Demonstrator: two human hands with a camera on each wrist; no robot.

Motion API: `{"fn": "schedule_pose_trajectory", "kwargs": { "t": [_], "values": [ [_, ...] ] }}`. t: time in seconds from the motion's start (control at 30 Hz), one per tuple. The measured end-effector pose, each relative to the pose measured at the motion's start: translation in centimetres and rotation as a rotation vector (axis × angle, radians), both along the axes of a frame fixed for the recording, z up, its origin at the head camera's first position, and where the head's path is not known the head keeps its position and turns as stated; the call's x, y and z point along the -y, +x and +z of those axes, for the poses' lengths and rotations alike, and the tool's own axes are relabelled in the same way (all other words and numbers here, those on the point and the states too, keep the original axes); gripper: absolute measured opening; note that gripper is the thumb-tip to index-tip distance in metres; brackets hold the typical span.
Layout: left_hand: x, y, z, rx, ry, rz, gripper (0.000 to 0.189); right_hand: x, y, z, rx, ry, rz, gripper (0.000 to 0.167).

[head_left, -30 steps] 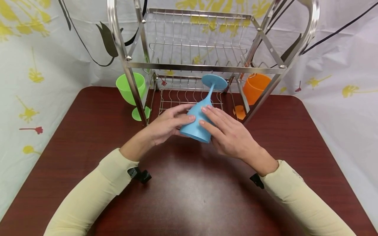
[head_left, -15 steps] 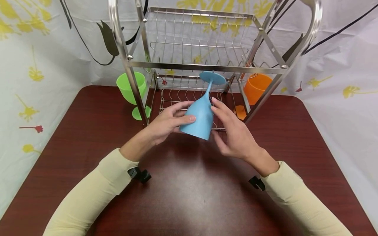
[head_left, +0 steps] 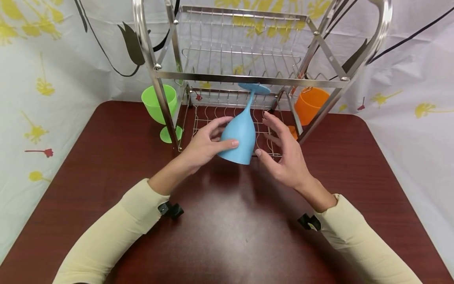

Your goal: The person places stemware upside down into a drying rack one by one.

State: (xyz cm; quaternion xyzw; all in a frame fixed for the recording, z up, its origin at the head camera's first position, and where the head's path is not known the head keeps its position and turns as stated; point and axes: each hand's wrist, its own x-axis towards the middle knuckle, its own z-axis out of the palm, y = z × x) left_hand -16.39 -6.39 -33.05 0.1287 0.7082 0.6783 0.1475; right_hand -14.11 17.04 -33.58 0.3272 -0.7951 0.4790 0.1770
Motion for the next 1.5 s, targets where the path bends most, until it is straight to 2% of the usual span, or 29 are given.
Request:
{"fn": "schedule_pose_trajectory", "kwargs": {
  "t": [0.33,0.7,0.83,0.97,1.2,1.5],
  "values": [
    [0.3,0.3,-0.2,-0.144,-0.14,0.053,0.07,0.9,-0.2,0.6,0.373,-0.152,0.004,0.067],
    [-0.5,0.6,-0.2,-0.244,-0.333,0.08,0.075,0.5,-0.2,0.9,0.622,-0.173,-0.011,0.066],
    [-0.5,0.8,-0.1,-0.288,-0.383,0.098,0.075,0.8,-0.3,0.9,0.673,-0.189,0.01,0.068],
    [-0.7,1.0,-0.3,-0.373,-0.431,0.122,0.076,1.0,-0.4,0.9,0.706,-0.177,0.013,0.072],
    [-1.0,1.1,-0.6,-0.521,-0.509,0.144,0.077,1.2,-0.6,0.8,0.707,-0.167,0.003,0.075],
    [-0.9,1.2,-1.1,-0.672,-0.549,0.173,0.074,1.7,-0.9,0.6,0.716,-0.198,0.018,0.077]
  ]
}}
